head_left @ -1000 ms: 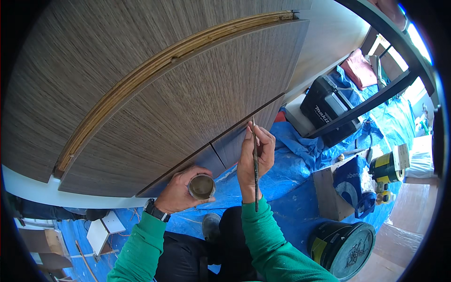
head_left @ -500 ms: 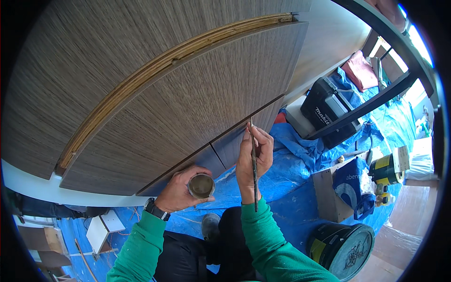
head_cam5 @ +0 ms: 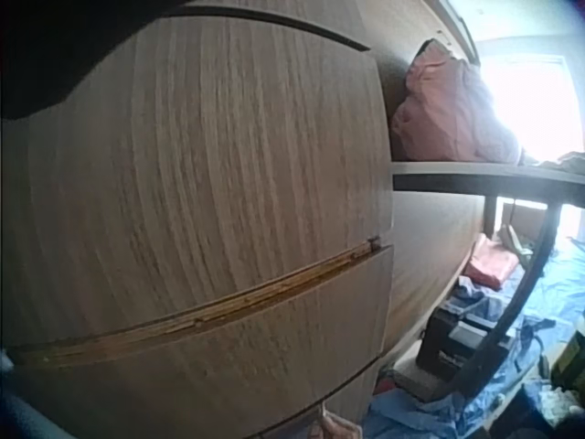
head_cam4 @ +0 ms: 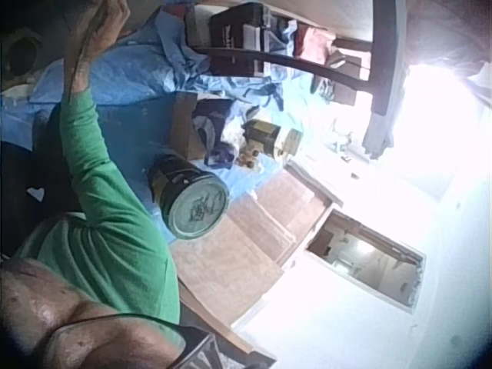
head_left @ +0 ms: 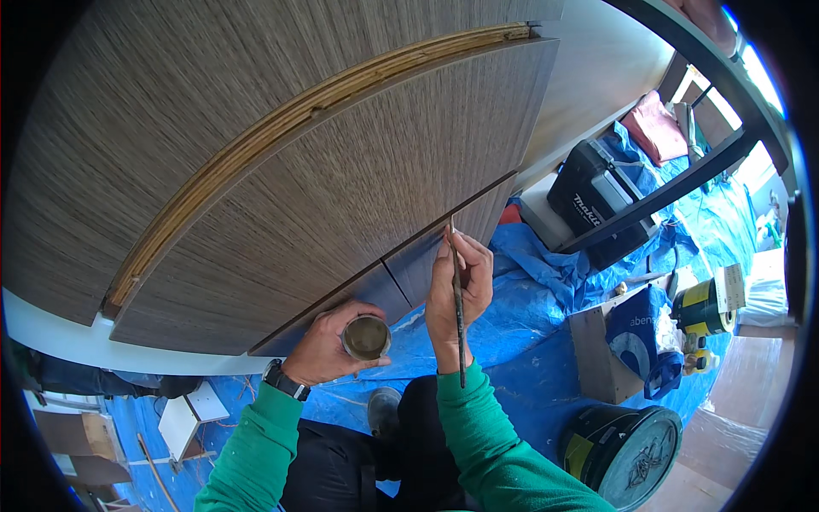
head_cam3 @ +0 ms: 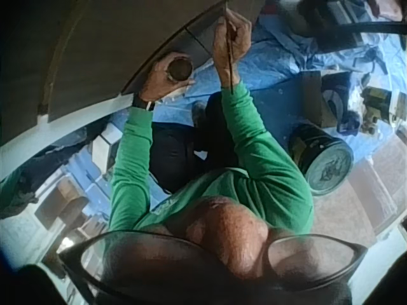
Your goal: The person paints the edges and grooves of wooden cabinets with a brush, dipping the brush into a small container of paint.
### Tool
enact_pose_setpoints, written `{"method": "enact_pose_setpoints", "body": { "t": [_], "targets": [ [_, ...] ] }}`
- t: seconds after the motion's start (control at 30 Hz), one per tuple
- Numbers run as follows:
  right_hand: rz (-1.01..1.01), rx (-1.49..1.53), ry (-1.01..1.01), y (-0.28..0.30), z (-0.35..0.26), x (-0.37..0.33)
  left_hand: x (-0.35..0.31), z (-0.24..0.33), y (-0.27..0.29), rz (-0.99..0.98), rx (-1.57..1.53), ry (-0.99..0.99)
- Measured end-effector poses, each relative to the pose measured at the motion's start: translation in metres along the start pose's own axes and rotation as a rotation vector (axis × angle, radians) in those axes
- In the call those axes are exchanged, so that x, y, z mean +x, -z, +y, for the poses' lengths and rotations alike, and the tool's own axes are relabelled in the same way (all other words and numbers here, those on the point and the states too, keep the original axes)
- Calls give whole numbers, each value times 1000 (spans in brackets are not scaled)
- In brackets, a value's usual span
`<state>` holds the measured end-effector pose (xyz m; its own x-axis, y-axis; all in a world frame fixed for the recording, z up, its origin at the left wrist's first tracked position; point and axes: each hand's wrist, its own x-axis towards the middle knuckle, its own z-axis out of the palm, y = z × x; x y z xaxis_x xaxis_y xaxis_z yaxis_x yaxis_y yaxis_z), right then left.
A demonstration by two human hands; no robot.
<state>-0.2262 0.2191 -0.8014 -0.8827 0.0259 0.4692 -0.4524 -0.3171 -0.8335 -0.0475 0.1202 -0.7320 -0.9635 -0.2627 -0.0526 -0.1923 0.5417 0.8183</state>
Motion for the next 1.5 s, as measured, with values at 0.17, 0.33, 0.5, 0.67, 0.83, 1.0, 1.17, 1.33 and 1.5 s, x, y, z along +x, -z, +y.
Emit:
{"method": "enact_pose_setpoints", "body": {
  "t": [0.17,0.33,0.5,0.67,0.83,1.0,1.17,1.33,1.5],
  "targets": [
    [-9,-45,-1,1,-3,-2,1,1,0,-4,-1,2],
    [-15,-40,-7,1,-3,-4,1,2,0,-5,0,-2],
    [-23,-39,4,0,-5,-6,0,1,0,-1,-3,-5],
    [-34,-24,9,1,-6,-9,1,2,0,1,-5,-1],
    [-54,-34,32,1,-9,-12,1,2,0,8,-10,-5],
    [-72,-47,49,1,-9,-13,1,3,0,20,-13,-17],
    [-95,-60,51,2,-14,-15,1,0,-1,28,-3,-43],
    [-105,-62,64,1,-17,-17,1,0,0,4,-9,-7],
    [-113,-58,67,1,-16,-20,1,2,1,-2,-8,-5]
  ]
}}
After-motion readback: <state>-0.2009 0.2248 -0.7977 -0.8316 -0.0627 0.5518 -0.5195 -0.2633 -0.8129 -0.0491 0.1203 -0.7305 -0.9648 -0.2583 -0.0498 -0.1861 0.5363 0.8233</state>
